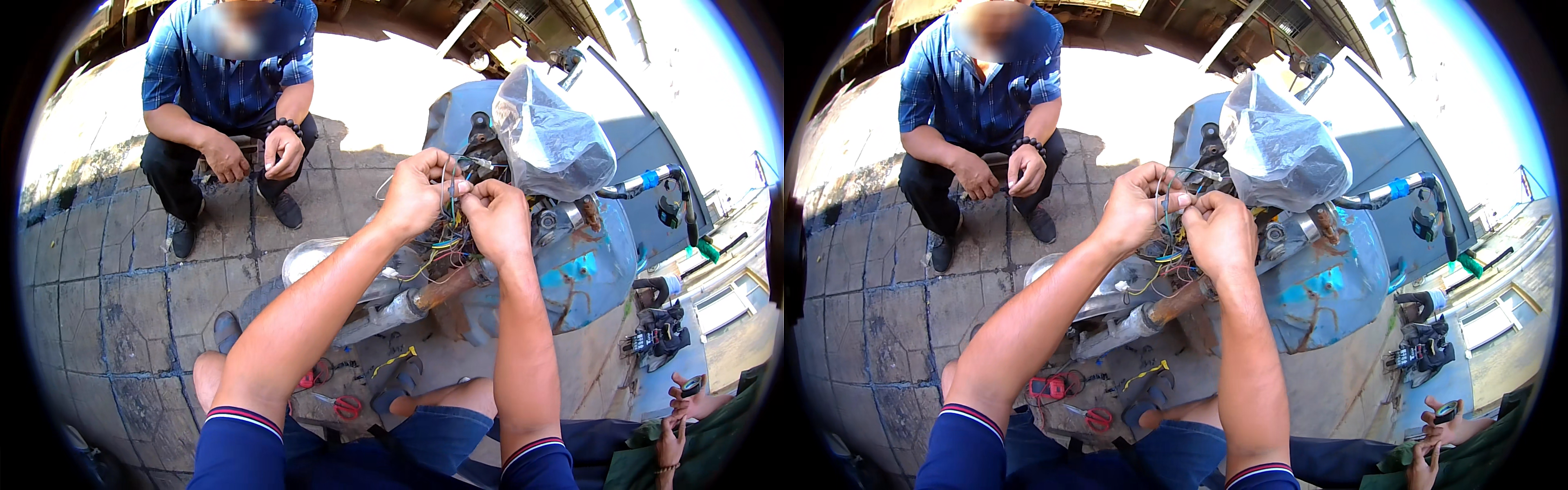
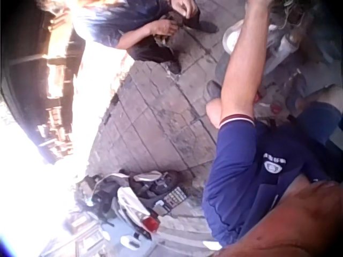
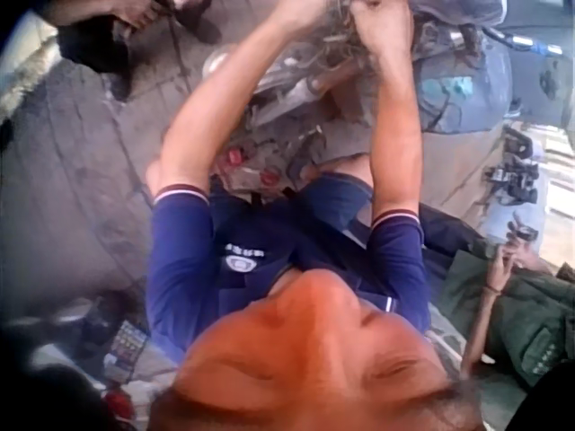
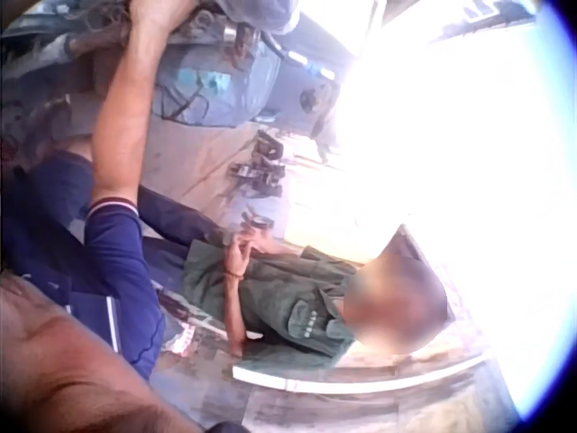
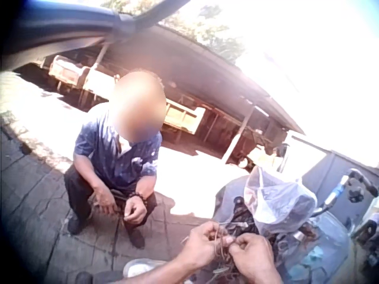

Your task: The person sits on the ground and repairs the wiring of a motorcycle. They use a multimeter to test connections, strip wire insulation with scissors, and twist wires together. Another person stands nearby and occasionally points at the wiring.

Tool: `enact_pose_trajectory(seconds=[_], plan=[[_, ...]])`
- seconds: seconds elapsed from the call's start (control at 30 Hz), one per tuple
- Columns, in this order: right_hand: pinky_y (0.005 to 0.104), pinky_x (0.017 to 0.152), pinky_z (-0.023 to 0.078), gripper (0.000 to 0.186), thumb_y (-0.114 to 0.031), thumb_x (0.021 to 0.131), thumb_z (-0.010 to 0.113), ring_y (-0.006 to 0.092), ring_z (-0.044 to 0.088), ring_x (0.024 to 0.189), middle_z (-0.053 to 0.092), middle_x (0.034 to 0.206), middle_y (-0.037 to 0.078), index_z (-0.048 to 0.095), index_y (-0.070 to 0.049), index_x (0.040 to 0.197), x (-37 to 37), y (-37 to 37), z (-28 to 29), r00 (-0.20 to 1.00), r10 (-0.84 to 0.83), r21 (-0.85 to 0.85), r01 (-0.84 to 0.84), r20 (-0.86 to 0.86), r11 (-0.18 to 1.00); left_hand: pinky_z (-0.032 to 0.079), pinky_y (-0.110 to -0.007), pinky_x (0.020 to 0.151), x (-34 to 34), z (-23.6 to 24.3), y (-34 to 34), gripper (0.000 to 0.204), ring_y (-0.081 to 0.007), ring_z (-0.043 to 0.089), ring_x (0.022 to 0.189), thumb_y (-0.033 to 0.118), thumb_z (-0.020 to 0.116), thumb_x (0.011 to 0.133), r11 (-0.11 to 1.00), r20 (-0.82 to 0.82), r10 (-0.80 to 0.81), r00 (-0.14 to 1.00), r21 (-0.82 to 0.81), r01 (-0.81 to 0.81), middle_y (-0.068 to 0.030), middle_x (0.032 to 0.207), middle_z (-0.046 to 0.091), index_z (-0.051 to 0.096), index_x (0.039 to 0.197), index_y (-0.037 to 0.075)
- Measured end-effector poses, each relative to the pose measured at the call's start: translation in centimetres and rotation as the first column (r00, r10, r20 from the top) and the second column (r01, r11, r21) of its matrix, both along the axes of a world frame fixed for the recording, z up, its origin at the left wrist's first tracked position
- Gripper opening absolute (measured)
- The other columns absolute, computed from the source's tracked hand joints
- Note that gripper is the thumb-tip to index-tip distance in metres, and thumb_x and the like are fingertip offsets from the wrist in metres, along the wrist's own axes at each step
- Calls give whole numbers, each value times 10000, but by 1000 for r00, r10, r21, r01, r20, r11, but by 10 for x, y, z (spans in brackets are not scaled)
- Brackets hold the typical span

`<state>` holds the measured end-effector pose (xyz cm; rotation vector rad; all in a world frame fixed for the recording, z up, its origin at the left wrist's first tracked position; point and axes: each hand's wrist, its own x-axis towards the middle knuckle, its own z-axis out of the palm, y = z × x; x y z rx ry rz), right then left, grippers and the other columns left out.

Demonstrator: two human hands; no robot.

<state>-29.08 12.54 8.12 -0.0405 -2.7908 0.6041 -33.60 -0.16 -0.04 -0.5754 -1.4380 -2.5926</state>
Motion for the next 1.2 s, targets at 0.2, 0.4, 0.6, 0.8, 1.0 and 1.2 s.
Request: enact_pose_trajectory(seconds=[0.2, 0.4, 0.6, 0.8, 1.0, 1.2], plan=[[377, 659, 503, 199, -184, 839, 706, 227, 623, 657, 669, 762, 119, 691, 15, 847, -5, 14, -16, 987, 90, -77, -100, -133, 992, 547, -277, 830, 0, -1, -4, 134, -102, 664, 897, -3, 720, 907, 997, 14, -64, 998, -37, 64, -67, 958, 724, 618, 993, 3], [224, 552, 378, 84, -50, 932, 659, 16, 463, 642, 579, 728, -45, 657, 32, 914, 1, 12, -19, 980, 102, -394, -162, -170, 905, 509, -305, 924, -6, -8, -17, 163, -126, 638, 984, 98, 634, 979, 974, -91, -223, 970, -62, 218, -80, 1056, 712, 646, 1093, -18], [221, 595, 402, 83, -46, 937, 664, 25, 482, 675, 602, 760, -31, 667, 29, 972, -1, 11, -22, 985, 97, -394, -148, -145, 907, 462, -278, 844, -16, -13, -45, 433, -117, 582, 951, 384, 519, 1017, 900, -85, -416, 906, -182, 396, -60, 1031, 678, 685, 1096, -9], [232, 603, 419, 57, -37, 952, 650, 37, 486, 677, 592, 753, -22, 641, 19, 949, -3, 6, -14, 992, 95, -359, -121, -89, 926, 471, -275, 711, -19, 0, -41, 233, -87, 563, 773, 225, 702, 934, 933, 110, -264, 958, -222, 283, -16, 854, 643, 668, 1012, 8], [243, 615, 430, 65, -21, 930, 658, 62, 505, 676, 593, 815, 15, 635, 41, 929, 1, 4, -9, 997, 54, -322, -67, -51, 944, 495, -329, 654, -32, -8, -24, 222, -144, 591, 691, -5, 671, 793, 846, -130, -149, 980, -529, 58, -79, 740, 605, 641, 1011, -28], [252, 611, 440, 54, 2, 899, 671, 70, 523, 668, 611, 783, 18, 650, 44, 925, 1, -3, -11, 998, 21, -349, -38, -52, 936, 530, -376, 706, -41, -9, -20, 175, -197, 676, 745, -4, 673, 817, 816, -239, -206, 949, -577, 32, -142, 772, 660, 638, 987, -26]])
